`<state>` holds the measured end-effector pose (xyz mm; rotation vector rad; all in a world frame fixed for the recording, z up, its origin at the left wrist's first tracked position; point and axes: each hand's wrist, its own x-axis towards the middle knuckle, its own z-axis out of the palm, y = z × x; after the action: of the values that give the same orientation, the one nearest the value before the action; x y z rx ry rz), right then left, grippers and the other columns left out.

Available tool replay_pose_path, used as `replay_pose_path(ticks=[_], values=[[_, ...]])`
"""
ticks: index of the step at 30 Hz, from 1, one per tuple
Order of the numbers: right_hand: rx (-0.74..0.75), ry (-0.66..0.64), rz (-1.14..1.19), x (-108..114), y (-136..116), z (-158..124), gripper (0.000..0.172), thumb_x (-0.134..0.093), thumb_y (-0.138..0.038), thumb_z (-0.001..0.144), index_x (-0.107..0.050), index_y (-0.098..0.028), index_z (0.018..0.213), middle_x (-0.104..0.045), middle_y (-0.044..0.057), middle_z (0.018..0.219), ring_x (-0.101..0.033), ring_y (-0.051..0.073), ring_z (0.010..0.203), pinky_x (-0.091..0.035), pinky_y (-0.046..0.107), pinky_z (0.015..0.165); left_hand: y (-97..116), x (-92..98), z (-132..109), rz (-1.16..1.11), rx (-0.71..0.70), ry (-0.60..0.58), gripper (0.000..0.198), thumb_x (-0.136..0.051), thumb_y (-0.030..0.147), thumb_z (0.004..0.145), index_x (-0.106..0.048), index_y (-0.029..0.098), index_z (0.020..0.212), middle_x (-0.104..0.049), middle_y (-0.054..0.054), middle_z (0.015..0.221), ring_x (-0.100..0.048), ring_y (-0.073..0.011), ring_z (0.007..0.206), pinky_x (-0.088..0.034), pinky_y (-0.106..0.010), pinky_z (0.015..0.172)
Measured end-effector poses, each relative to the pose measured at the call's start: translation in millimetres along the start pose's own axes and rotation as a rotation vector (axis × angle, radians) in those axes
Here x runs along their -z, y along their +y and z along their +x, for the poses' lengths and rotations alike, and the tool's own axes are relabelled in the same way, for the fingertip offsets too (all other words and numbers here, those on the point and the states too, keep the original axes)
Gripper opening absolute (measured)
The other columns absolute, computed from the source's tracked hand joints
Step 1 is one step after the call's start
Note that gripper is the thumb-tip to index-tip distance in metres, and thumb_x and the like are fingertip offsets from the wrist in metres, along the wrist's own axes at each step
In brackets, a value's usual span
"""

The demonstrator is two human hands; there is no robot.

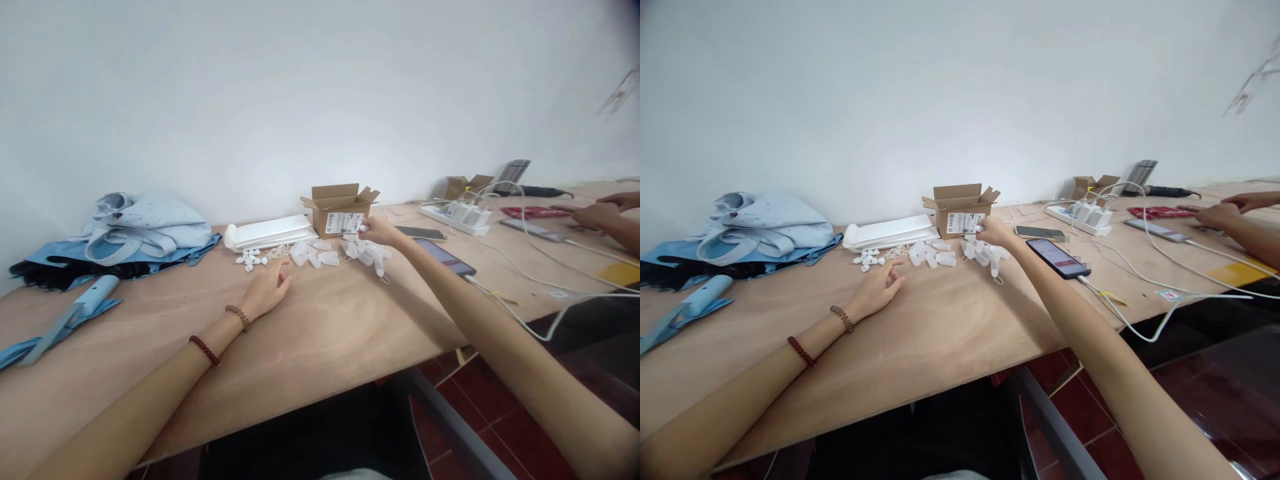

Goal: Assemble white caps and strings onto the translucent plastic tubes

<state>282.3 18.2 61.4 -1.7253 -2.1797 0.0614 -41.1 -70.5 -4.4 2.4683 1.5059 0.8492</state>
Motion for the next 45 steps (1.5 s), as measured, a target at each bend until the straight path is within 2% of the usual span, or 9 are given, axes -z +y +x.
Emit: replay_pose_path(ticks=[3, 8, 15, 19, 22, 29, 33, 40, 45], values=[[0.061, -0.031, -0.065, 0, -2, -1, 0.019, -0.056, -0.013, 0.064, -0.065, -0.013, 0.081, -0.062, 0.002, 0.072, -0.053, 0.014, 0.066, -0.032, 0.021, 0.056, 1, 0.9, -1, 0.014, 0.003, -0.012, 0.040, -0.046, 0.028, 0.083, -0.047, 0.017, 0.121, -0.064, -0.003, 0.084, -0.059, -0.0187, 0.075, -0.044, -0.031, 0.069], [0.022, -0.037, -0.153, 6, 1, -19, 0.016, -0.056, -0.017, 0.065, -0.065, -0.013, 0.077, -0.064, 0.005, 0.072, -0.054, 0.016, 0.066, -0.031, 0.022, 0.054, 0, -0.7, -3, 0.021, -0.010, -0.032, 0.039, -0.045, 0.026, 0.083, -0.047, 0.015, 0.120, -0.063, -0.003, 0.085, -0.058, -0.0193, 0.076, -0.043, -0.031, 0.069], [0.191, -0.351, -0.094, 16, 10, -64, 0.032, -0.052, -0.010, 0.064, -0.067, -0.021, 0.090, -0.061, -0.001, 0.066, -0.053, 0.013, 0.059, -0.033, 0.021, 0.055, 0, -1.5, -2, 0.014, -0.012, -0.039, 0.039, -0.045, 0.026, 0.082, -0.047, 0.015, 0.120, -0.062, -0.004, 0.085, -0.058, -0.0201, 0.078, -0.043, -0.032, 0.069], [0.196, -0.355, -0.162, 10, 11, -75, 0.025, -0.054, -0.012, 0.066, -0.067, -0.020, 0.086, -0.062, 0.002, 0.069, -0.053, 0.015, 0.062, -0.032, 0.022, 0.056, 1, -1.2, -2, 0.021, -0.013, -0.036, 0.038, -0.045, 0.026, 0.082, -0.048, 0.015, 0.119, -0.062, -0.004, 0.086, -0.059, -0.0202, 0.079, -0.043, -0.032, 0.071], [0.178, -0.276, -0.184, 9, 15, -78, 0.010, -0.058, -0.018, 0.067, -0.064, -0.018, 0.076, -0.061, 0.004, 0.073, -0.052, 0.016, 0.066, -0.033, 0.023, 0.058, 0, -2.1, -2, 0.028, -0.017, -0.035, 0.038, -0.045, 0.027, 0.083, -0.048, 0.016, 0.119, -0.062, -0.004, 0.086, -0.058, -0.0198, 0.078, -0.043, -0.032, 0.071], [-0.007, -0.028, -0.091, 19, 27, -56, 0.019, -0.059, -0.033, 0.069, -0.055, -0.015, 0.070, -0.053, 0.000, 0.064, -0.047, 0.012, 0.058, -0.029, 0.023, 0.052, -1, -2.7, -2, 0.034, -0.012, -0.043, 0.038, -0.046, 0.027, 0.082, -0.048, 0.016, 0.118, -0.062, -0.004, 0.086, -0.058, -0.0200, 0.077, -0.043, -0.032, 0.072], [-0.161, -0.073, -0.155, 6, 30, -33, 0.023, -0.063, -0.036, 0.065, -0.057, -0.014, 0.065, -0.052, 0.000, 0.060, -0.048, 0.012, 0.056, -0.029, 0.022, 0.049, 1, -1.4, -3, 0.022, -0.002, -0.060, 0.040, -0.045, 0.027, 0.082, -0.047, 0.016, 0.120, -0.061, -0.004, 0.086, -0.058, -0.0201, 0.078, -0.043, -0.031, 0.069], [-0.220, -0.127, -0.227, -19, 20, -20, 0.028, -0.071, -0.038, 0.054, -0.061, -0.013, 0.062, -0.053, 0.001, 0.055, -0.052, 0.015, 0.057, -0.031, 0.021, 0.044, 1, -1.8, -3, 0.059, 0.008, -0.063, 0.040, -0.045, 0.028, 0.083, -0.048, 0.016, 0.120, -0.062, -0.004, 0.086, -0.059, -0.0205, 0.077, -0.043, -0.032, 0.069], [-0.193, -0.162, -0.143, -9, 19, -25, 0.021, -0.070, -0.030, 0.053, -0.060, -0.014, 0.061, -0.054, 0.000, 0.056, -0.053, 0.014, 0.057, -0.033, 0.021, 0.046, 1, -2.6, -4, 0.041, 0.005, -0.067, 0.040, -0.045, 0.028, 0.083, -0.048, 0.015, 0.121, -0.062, -0.004, 0.086, -0.058, -0.0205, 0.076, -0.042, -0.032, 0.068]])
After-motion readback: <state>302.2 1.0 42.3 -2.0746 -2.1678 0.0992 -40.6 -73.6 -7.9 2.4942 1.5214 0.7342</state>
